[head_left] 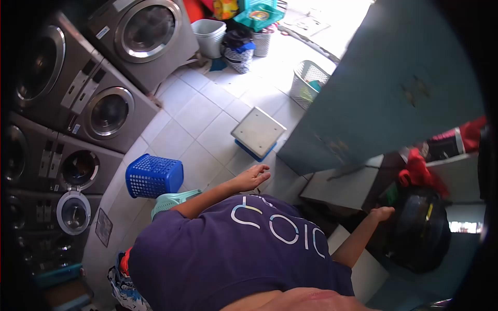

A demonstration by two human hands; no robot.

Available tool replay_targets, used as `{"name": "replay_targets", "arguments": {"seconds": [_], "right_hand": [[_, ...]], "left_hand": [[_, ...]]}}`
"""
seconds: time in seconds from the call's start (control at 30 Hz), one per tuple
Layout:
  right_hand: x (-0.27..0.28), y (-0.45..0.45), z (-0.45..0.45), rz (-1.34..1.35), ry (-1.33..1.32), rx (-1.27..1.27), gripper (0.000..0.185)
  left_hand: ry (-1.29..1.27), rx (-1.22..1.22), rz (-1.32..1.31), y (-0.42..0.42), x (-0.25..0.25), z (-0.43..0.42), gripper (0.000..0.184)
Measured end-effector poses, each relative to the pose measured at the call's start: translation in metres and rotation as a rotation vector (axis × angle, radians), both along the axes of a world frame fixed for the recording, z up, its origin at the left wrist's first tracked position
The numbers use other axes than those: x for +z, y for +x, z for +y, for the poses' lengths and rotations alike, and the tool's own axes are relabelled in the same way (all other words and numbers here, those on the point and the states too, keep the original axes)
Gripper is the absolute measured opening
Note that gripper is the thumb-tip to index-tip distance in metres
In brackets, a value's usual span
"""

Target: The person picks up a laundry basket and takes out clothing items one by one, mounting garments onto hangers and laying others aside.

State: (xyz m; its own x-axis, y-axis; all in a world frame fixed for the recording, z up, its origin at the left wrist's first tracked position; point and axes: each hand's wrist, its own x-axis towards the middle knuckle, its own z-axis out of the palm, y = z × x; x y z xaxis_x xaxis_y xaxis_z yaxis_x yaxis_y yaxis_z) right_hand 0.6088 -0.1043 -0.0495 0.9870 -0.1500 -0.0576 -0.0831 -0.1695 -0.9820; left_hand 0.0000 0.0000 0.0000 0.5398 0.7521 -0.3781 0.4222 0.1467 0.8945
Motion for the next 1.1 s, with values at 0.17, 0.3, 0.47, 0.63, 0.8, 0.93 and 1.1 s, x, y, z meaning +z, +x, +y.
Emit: {"name": "replay_targets", "arguments": {"seconds": [0.17,0.3,0.47,0.63,0.8,0.93,1.1], "right_hand": [[-0.008,-0.101,0.068,-0.322,-0.464,-0.227,0.073],[-0.003,-0.106,0.083,-0.445,-0.56,-0.419,0.083],[0.031,-0.136,0.082,-0.329,-0.506,-0.236,0.098],[0.016,-0.103,0.059,-0.322,-0.45,-0.269,0.103],[-0.01,-0.077,0.032,-0.406,-0.591,-0.5,0.088],[-0.025,-0.13,0.057,-0.475,-0.716,-0.566,0.083],[-0.101,-0.244,0.16,-0.503,-0.894,-0.136,0.077]], "left_hand": [[0.097,-0.015,0.144,-0.156,-0.008,0.03,0.05],[-0.01,0.178,0.154,-0.23,0.007,0.031,0.047],[0.158,-0.064,0.272,-0.283,0.016,0.059,0.044],[-0.242,-0.218,0.167,-0.281,0.01,0.133,0.046],[0.096,-0.233,0.132,-0.246,-0.006,0.235,0.041],[0.17,-0.202,-0.136,-0.21,0.055,0.301,0.03],[0.358,-0.393,-0.158,-0.196,0.141,0.397,0.027]]}}
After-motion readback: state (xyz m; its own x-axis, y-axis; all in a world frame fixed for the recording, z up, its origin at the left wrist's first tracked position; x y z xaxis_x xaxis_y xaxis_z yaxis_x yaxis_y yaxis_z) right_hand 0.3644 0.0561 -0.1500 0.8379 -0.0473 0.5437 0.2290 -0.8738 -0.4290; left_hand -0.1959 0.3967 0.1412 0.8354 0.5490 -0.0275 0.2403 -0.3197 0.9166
